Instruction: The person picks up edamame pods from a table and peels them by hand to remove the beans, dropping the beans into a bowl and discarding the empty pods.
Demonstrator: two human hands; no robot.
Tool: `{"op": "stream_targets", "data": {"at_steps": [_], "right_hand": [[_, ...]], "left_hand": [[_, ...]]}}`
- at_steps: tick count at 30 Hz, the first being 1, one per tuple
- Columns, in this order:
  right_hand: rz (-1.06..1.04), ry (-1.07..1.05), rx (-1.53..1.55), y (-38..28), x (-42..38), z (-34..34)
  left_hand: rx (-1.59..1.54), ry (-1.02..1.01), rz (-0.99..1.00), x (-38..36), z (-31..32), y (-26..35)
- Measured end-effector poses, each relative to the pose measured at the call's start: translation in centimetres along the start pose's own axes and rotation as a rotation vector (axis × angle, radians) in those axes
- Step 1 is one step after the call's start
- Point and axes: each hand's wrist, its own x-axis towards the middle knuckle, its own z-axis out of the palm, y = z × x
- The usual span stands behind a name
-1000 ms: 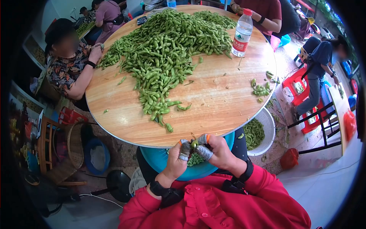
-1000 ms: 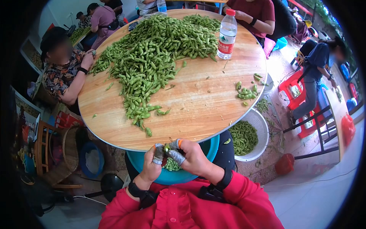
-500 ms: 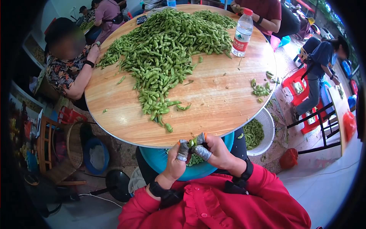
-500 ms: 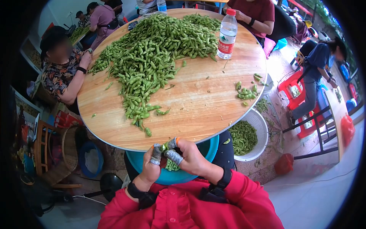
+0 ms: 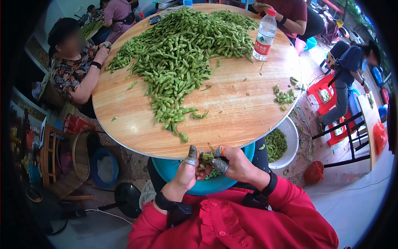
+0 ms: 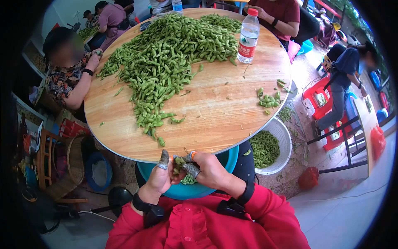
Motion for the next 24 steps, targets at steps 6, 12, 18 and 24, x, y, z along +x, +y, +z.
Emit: {"op": "stream_targets", "data": {"at_steps": [6,12,18,24], "right_hand": [[0.088,0.010,-0.024,0.3,0.0,-0.3],[0.073,-0.007,-0.031,1.4,-0.9,0.4],[0.230,0.175,-0.362,-0.5,-3.6,-4.0],[0.473,0.587,-0.757,0.3,-8.7,-12.1]], "left_hand": [[0.281,0.110,0.130,-0.1,1.0,-0.7],[0.372,0.161,0.178,0.1,-0.5,-2.1],[0.887,0.193,0.392,-1.3,-0.2,-0.2],[1.780,0.561,0.603,-0.9,-1.1,6.0]]}}
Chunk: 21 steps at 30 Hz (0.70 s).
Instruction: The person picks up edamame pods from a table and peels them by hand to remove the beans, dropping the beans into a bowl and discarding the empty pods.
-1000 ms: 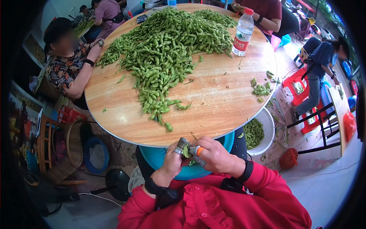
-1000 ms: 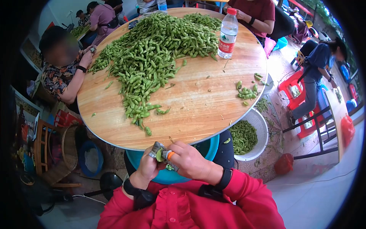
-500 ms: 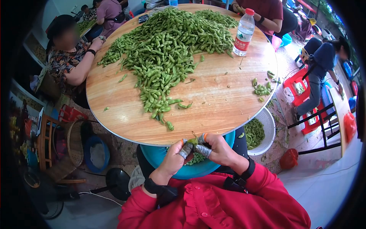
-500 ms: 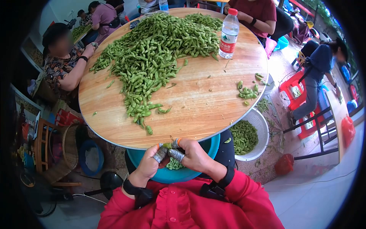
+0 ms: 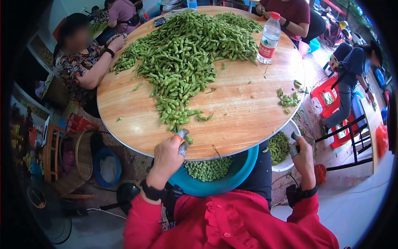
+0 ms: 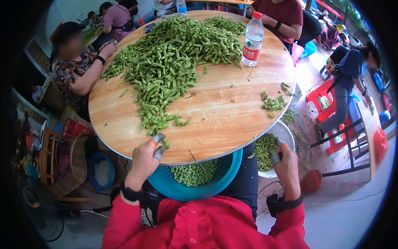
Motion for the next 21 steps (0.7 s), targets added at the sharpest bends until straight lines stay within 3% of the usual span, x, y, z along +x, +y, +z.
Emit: {"op": "stream_targets", "data": {"at_steps": [5,8,11,14,17,21], "right_hand": [[-0.029,-0.010,0.333,-1.6,-0.6,1.4],[-0.135,-0.176,0.470,-4.6,-0.8,3.6],[-0.351,-0.202,0.521,-6.5,-0.7,6.4],[-0.631,-0.268,0.356,-9.6,-0.3,7.2],[-0.734,-0.273,0.250,-12.4,0.2,8.9],[-0.748,-0.307,0.054,-14.7,2.5,11.8]], "left_hand": [[0.139,0.002,0.181,2.3,1.5,-1.5],[0.176,0.029,0.236,2.6,2.2,-1.7],[0.093,0.011,0.061,2.5,1.3,-0.6],[-0.137,0.006,-0.063,1.9,0.8,-0.7],[-0.513,-0.160,-0.176,0.2,-0.9,2.1],[-0.394,-0.272,0.271,-3.0,1.8,2.6]]}}
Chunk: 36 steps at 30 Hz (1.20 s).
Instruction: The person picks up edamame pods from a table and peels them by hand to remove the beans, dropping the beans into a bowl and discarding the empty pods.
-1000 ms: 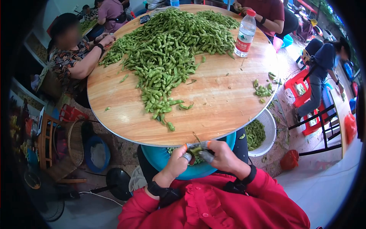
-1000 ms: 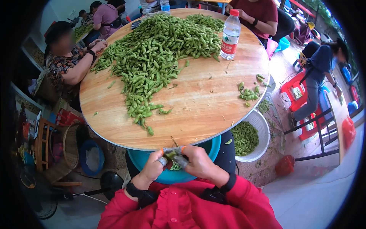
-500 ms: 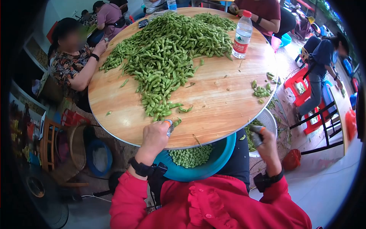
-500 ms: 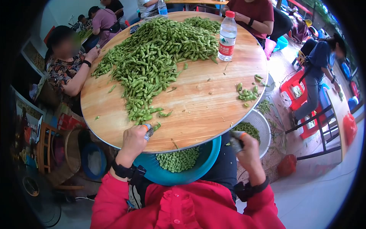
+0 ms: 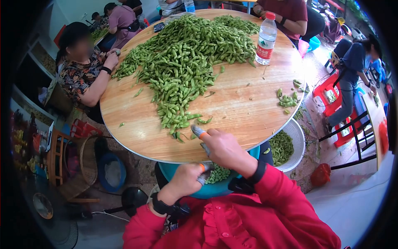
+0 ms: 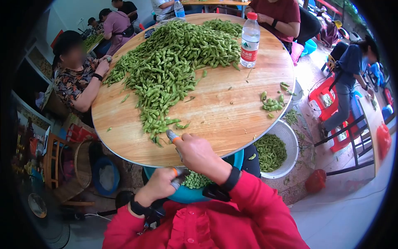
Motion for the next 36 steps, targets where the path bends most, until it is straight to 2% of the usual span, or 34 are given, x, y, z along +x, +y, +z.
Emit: {"op": "stream_targets", "data": {"at_steps": [2,5,8,9,12,13,16,17,20,23,26,29,32,33,35,36], "right_hand": [[0.013,-0.104,-0.119,0.4,1.5,1.0],[-0.050,-0.068,-0.196,1.1,2.4,1.3],[-0.127,-0.032,-0.109,1.9,1.7,1.0],[-0.126,-0.002,-0.070,1.9,1.2,0.7],[-0.125,0.077,0.014,1.4,-0.8,0.0],[-0.129,0.095,0.023,1.3,-1.3,-0.1],[-0.135,0.120,0.052,0.8,-2.8,-0.8],[-0.135,0.127,0.060,0.7,-3.2,-1.1],[0.094,0.244,0.490,0.2,-4.1,-0.9],[0.219,0.179,0.573,-0.6,-4.9,-1.6],[0.166,0.192,0.608,0.1,-5.2,-1.4],[0.153,0.175,0.676,0.4,-5.5,-1.8],[0.284,0.032,1.412,1.7,-6.1,-1.1],[0.291,-0.076,1.609,2.0,-6.2,-1.4],[0.320,-0.119,1.810,3.0,-6.7,-0.2],[0.332,-0.144,1.909,2.9,-6.5,-0.2]], "left_hand": [[0.196,-0.099,0.026,-0.4,0.7,-0.1],[0.206,-0.011,0.037,-0.5,0.5,-0.1],[0.070,0.379,-0.053,0.3,0.2,0.0],[0.085,0.451,-0.084,0.7,-0.2,0.0],[-0.346,0.473,-0.341,1.7,-0.2,-1.4],[-0.558,0.370,-0.482,2.0,-0.3,-1.5],[-1.115,0.122,-0.504,2.7,0.2,-0.9],[-1.060,0.147,-0.477,2.9,0.6,-0.7],[-1.070,0.185,-0.474,3.0,0.7,0.2],[-0.737,0.247,-0.437,3.2,0.5,1.7],[-0.426,0.301,-0.234,2.7,1.0,1.4],[-0.324,0.246,-0.183,2.2,1.4,1.3],[-1.073,0.071,-0.251,1.9,1.2,0.8],[-1.194,0.045,-0.255,1.8,1.4,0.9],[-1.435,-0.010,-0.262,1.7,1.8,1.1],[-1.364,-0.014,-0.300,1.8,1.7,1.1]]}}
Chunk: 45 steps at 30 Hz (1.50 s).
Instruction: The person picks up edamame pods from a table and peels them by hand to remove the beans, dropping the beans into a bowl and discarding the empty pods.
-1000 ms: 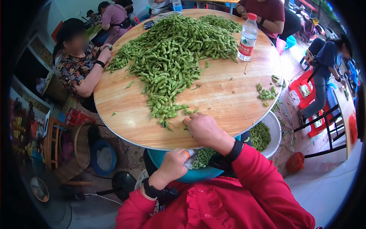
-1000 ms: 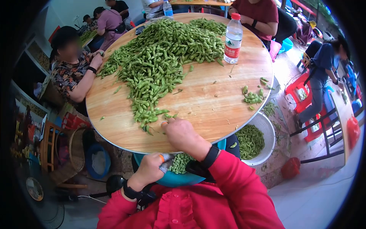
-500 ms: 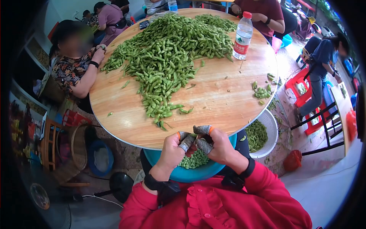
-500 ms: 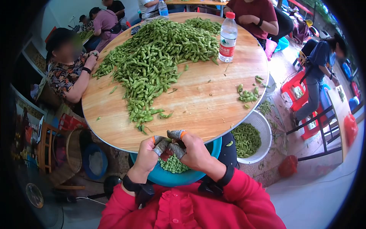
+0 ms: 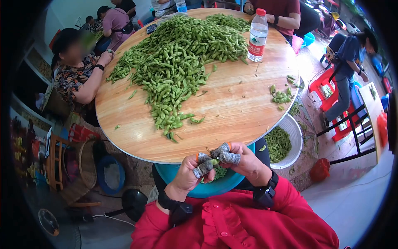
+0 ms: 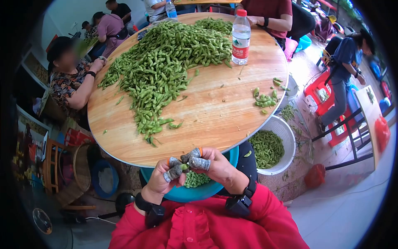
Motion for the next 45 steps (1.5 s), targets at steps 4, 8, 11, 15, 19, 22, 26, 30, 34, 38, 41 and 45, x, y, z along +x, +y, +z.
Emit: {"op": "stream_targets", "data": {"at_steps": [4,8,11,15,19,22,26,30,34,38,41,45], "right_hand": [[-0.268,0.089,-0.840,-1.4,-0.6,2.2],[-0.341,0.260,-1.070,-1.6,-0.3,3.4],[-0.265,0.373,-1.014,-1.0,-0.8,3.6],[-0.211,0.474,-0.893,-0.7,-1.7,3.0],[-0.153,0.168,-0.802,-1.2,-2.8,2.4],[-0.074,0.188,-0.800,-0.6,-2.1,2.6],[-0.059,0.286,-0.633,-0.8,-1.5,3.7],[0.010,0.339,-0.532,-0.9,-1.3,3.8],[0.080,0.370,-0.472,-0.1,-1.2,2.5],[0.096,0.340,-0.493,0.2,-1.1,2.0],[0.074,0.301,-0.458,0.0,-1.2,1.7],[0.048,0.406,-0.444,-0.6,-2.7,1.5]], "left_hand": [[0.233,0.066,-0.065,0.0,-0.3,0.9],[0.536,0.272,0.227,0.3,1.0,0.3],[1.346,0.347,0.680,0.4,1.4,0.6],[1.427,0.394,0.844,0.5,1.0,0.1],[1.429,0.442,0.912,0.9,0.9,0.4],[1.461,0.400,0.952,1.0,0.6,-0.1],[1.508,0.379,0.936,0.5,0.3,0.0],[1.526,0.258,0.986,0.0,-0.8,-0.9],[1.515,0.192,0.995,0.0,-1.2,-1.7],[1.561,0.105,0.956,-0.6,-1.5,-2.5],[1.509,0.091,0.932,-0.4,-1.3,-2.6],[1.360,0.062,0.942,0.4,-0.3,-2.7]]}}
